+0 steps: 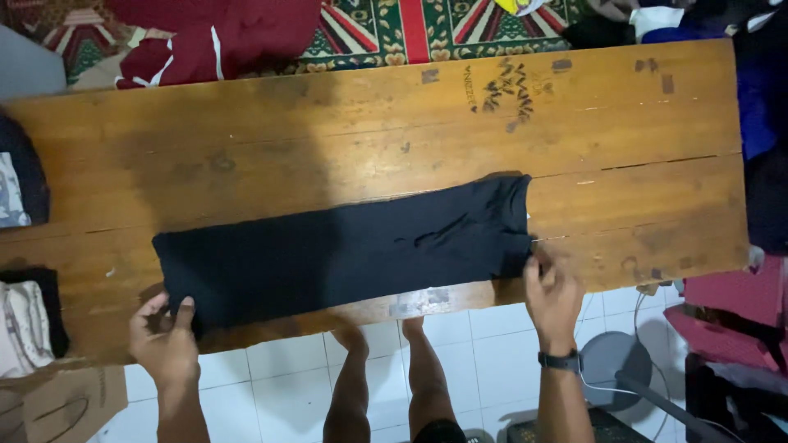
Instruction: Folding a black t-shirt and black pants on a wooden table.
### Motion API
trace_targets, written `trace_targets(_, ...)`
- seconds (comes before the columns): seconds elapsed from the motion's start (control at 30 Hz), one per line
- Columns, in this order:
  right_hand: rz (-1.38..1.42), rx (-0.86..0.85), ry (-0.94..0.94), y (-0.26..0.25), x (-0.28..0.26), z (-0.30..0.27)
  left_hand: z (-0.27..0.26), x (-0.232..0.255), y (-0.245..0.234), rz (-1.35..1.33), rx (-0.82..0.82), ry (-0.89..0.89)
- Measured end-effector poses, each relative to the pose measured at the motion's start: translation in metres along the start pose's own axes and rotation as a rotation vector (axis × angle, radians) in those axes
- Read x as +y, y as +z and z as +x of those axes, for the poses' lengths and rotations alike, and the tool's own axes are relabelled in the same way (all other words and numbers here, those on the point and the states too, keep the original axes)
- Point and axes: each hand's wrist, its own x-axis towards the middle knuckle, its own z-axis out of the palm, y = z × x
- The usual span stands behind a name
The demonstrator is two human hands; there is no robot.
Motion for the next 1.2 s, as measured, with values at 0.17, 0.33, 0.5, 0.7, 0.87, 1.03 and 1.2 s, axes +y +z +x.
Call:
trace_targets(0.17,0.333,0.083,0.231,0.038,0.002,0.074,-0.007,0.061,0.023,0.640,-0.035,0.488)
trace_targets(0.33,0.166,-0.019,0.200,0.071,0.042,0.114,0.029,0.031,0.042,1.024,-0.269,0.728)
trace_targets(0.5,0.249,0.088,0.189,0.052,0.010,0.118,0.036,0.035,0.042,1.061,-0.402,0.650)
trace_targets(0.7,-0.036,-0.131,-0.409,0.062,-0.077,0.074,-0.041,0.069,0.114,0.843,-0.406,0.794)
trace_targets(0.87,-0.395,-0.281,-0.489,0.092,-0.055,0.058,-0.015,0.045,0.126,0.904,-0.485,0.859)
trace_targets(1.03,-0.396,-0.304,-0.436,0.092,-0.041,0.053,0.048,0.045,0.057,1.152,-0.447,0.748)
trace_targets(1.2,-0.417,-0.262,-0.402,0.098,-0.043,0.051,0.029,0.060,0.059,0.968,-0.324,0.727)
